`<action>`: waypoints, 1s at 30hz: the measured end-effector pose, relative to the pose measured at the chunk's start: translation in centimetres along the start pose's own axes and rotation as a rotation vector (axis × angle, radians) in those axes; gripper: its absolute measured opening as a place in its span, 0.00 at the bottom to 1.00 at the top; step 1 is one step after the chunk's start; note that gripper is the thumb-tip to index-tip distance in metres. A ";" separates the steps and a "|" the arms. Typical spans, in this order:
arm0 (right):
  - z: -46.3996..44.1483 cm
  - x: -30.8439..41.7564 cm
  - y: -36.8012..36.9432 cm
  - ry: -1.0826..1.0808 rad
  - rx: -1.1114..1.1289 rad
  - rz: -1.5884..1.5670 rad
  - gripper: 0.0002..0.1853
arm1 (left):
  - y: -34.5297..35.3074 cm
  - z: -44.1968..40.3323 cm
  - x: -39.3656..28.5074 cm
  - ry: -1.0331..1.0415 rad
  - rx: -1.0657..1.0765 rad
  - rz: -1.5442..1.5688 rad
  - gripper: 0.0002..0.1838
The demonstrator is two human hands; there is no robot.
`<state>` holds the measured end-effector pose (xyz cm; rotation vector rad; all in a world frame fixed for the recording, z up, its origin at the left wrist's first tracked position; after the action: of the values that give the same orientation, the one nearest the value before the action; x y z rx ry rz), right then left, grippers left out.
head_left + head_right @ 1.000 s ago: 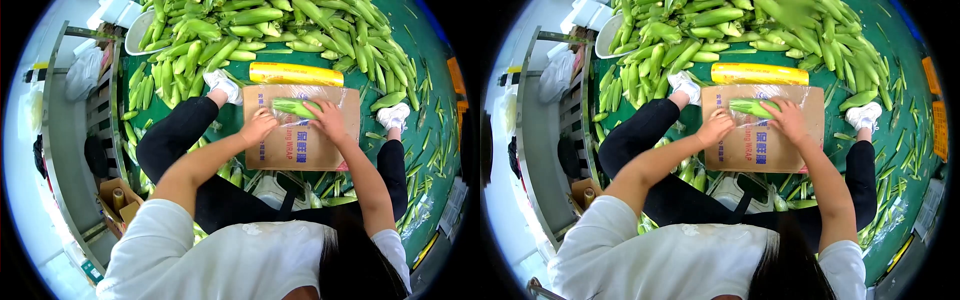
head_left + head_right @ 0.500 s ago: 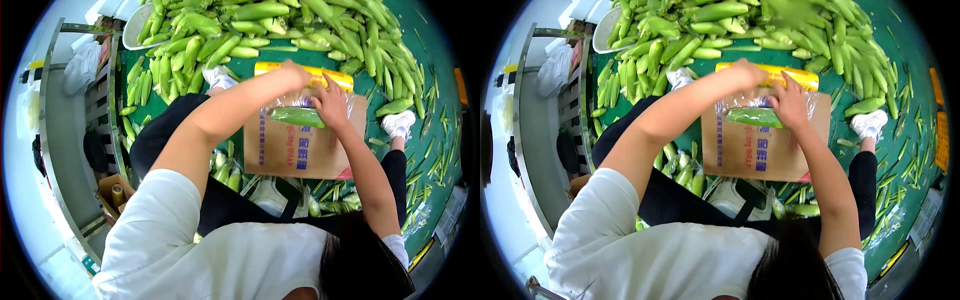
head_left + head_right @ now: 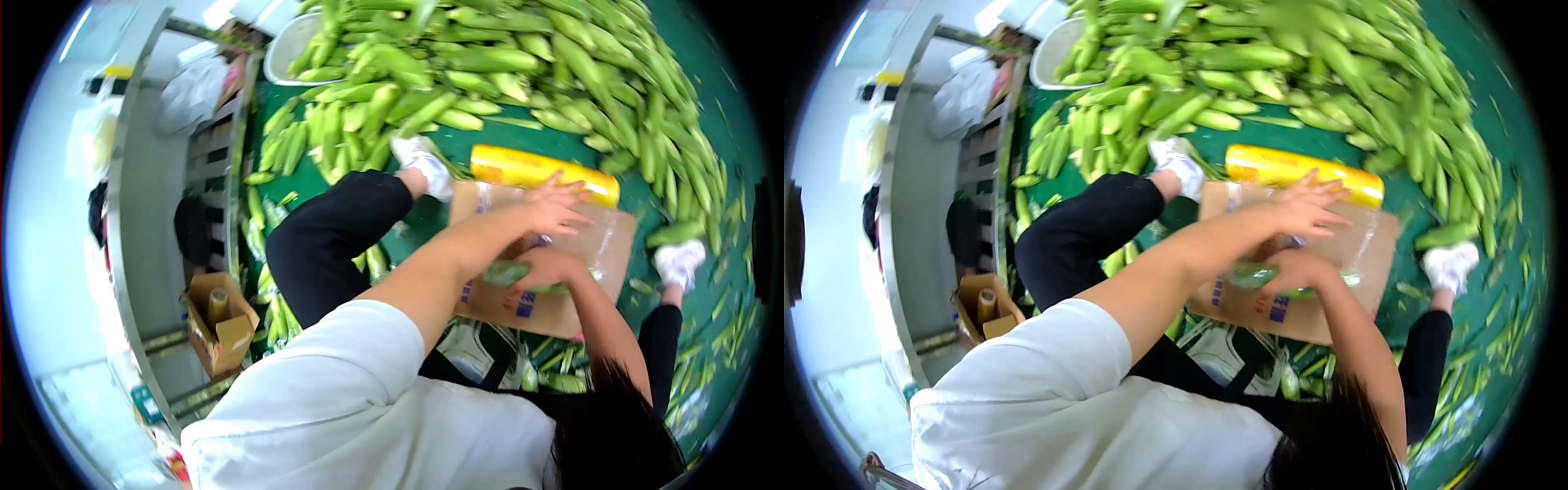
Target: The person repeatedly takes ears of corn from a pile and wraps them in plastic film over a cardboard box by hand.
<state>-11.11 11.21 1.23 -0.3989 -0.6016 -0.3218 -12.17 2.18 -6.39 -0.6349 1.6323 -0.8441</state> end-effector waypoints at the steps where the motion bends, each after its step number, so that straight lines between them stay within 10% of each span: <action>1: -0.2 1.2 3.2 -0.062 0.151 -0.176 0.43 | -0.5 0.4 -0.9 0.054 0.008 -0.102 0.26; 6: 6.4 10.3 13.9 -0.573 0.196 -0.516 0.43 | 1.8 2.3 -5.7 0.142 0.058 -0.104 0.33; 8: 11.4 8.7 16.7 -0.630 -0.117 -0.754 0.39 | 2.6 5.0 -10.2 0.193 0.197 0.029 0.34; 9: 16.0 8.9 15.9 -0.620 -0.047 -1.262 0.41 | 2.8 6.3 -12.3 0.136 0.206 0.064 0.33; 12: 19.9 6.5 17.1 -0.621 -1.013 -1.714 0.39 | 5.2 9.4 -17.9 0.055 0.225 0.163 0.31; 16: 20.8 4.8 19.5 -0.380 -1.575 -1.751 0.31 | 3.8 10.0 -26.5 -0.494 -0.047 1.682 0.31; 18: 21.3 5.7 19.1 -0.223 -1.836 -1.595 0.28 | 0.8 10.6 -34.0 -0.495 -0.090 1.222 0.31; 21: 26.1 4.0 21.4 -0.337 -1.988 -1.927 0.35 | 3.8 10.7 -38.0 -0.417 0.306 1.585 0.32; 23: 29.0 0.9 26.6 -0.847 -1.745 -1.831 0.26 | 4.2 9.9 -41.5 -0.403 0.887 1.880 0.31; 25: 33.3 1.6 34.4 -0.538 -1.871 -1.926 0.23 | 2.8 7.8 -41.4 -0.248 1.166 1.822 0.35; 26: 36.0 4.5 38.1 0.044 -2.009 -1.931 0.22 | 2.7 6.5 -39.8 -0.170 1.192 1.749 0.35; 30: 36.9 9.4 59.0 0.905 -1.514 -1.684 0.21 | -0.9 -4.7 -14.2 -0.654 0.197 1.490 0.11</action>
<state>2.28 77.90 18.95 -1.0041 0.5183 -2.4835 -13.65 13.59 3.21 0.4669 0.9628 0.3103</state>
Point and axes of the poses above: each hand's wrist, its own z-axis away from the middle knuckle, its own y-axis out of the palm, x = y × z, the point moved 3 cm from there along -z, towards the middle knuckle, and after that the axes turned 12 degrees about z, right-handed, at the moved point
